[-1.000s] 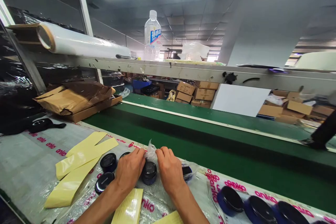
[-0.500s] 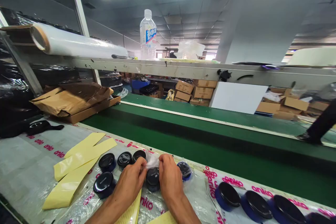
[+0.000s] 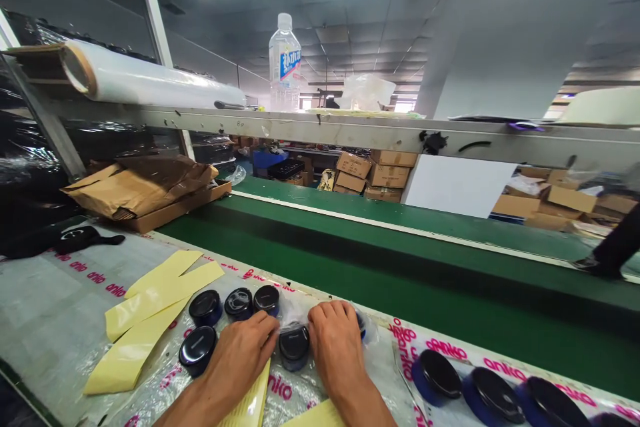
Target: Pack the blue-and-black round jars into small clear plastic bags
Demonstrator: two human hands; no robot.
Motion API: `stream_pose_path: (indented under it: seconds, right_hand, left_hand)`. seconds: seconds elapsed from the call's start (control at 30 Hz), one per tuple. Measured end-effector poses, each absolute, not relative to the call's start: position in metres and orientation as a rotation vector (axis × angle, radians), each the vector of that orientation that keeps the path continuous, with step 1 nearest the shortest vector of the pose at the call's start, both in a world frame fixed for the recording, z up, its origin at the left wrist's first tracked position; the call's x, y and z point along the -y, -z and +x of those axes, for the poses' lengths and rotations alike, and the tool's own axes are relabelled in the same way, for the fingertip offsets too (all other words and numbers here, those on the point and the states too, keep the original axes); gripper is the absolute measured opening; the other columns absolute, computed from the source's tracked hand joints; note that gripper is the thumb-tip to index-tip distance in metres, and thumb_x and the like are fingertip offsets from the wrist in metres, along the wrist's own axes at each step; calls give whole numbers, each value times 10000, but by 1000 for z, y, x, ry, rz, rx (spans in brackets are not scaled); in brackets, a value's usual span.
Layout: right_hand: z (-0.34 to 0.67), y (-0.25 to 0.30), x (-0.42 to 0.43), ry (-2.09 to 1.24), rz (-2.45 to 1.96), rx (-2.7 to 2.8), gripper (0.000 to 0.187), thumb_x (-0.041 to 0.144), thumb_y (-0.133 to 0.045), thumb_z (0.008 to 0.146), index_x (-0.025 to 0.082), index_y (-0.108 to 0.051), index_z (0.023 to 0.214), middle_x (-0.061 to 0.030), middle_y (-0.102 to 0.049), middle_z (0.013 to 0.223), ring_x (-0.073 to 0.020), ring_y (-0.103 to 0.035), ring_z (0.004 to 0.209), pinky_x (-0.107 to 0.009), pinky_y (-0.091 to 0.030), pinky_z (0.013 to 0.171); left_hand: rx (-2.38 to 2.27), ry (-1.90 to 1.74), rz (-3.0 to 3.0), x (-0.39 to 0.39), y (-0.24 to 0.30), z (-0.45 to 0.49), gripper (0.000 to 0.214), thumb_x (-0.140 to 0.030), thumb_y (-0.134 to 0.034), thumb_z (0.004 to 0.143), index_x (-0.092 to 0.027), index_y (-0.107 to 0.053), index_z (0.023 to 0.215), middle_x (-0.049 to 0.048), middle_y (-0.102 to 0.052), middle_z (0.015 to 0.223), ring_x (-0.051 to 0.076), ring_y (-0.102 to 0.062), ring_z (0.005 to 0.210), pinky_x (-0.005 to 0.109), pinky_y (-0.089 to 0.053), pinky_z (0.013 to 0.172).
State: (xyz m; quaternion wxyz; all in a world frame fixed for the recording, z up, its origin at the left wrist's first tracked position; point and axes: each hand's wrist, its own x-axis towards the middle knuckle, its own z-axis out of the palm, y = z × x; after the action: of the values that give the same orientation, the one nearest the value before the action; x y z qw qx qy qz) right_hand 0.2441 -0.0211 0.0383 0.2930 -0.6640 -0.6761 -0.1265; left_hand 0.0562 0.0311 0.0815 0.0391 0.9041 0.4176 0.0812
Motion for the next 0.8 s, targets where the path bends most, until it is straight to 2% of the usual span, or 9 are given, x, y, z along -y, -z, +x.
stream_pose_path:
  seconds: [0.13, 0.27, 0.6, 0.8]
  right_hand:
    - [249, -41, 35, 360, -1556, 1826, 172, 70, -587, 886, 237, -620, 863, 19, -682, 868, -196, -597, 838, -415, -312, 1000]
    - [252, -39, 47, 404, -1424, 1881, 168, 89, -552, 902, 245, -615, 891, 24, -691, 902, -178, -608, 860, -409, -278, 1062]
    - [255, -22, 56, 625, -1305, 2096, 296, 26, -401, 955, 212, -607, 851, -4, -654, 848, -175, -575, 810, -462, -229, 1132]
    - [256, -20, 61, 643, -1257, 2201, 275, 64, -415, 977, 208, -626, 874, -16, -666, 883, -187, -564, 826, -484, -233, 1143]
  left_hand:
    - [-1210, -257, 2812, -27, -81, 49, 238, -190, -427, 1024, -251, -653, 980, 4, -679, 939, 230, -708, 842, 340, -501, 696]
    - [-1127, -230, 2876, -27, -77, 45, 202, -149, -465, 1003, -243, -643, 989, 8, -675, 952, 230, -690, 889, 354, -523, 753]
    - [-893, -74, 3088, -31, -72, 42, 206, -37, -524, 937, -194, -640, 1007, 57, -677, 1040, 286, -664, 959, 472, -566, 849]
    - [-775, 31, 3176, -28, -78, 41, 270, -63, -483, 952, -116, -631, 1172, 133, -675, 1141, 314, -650, 993, 495, -560, 882]
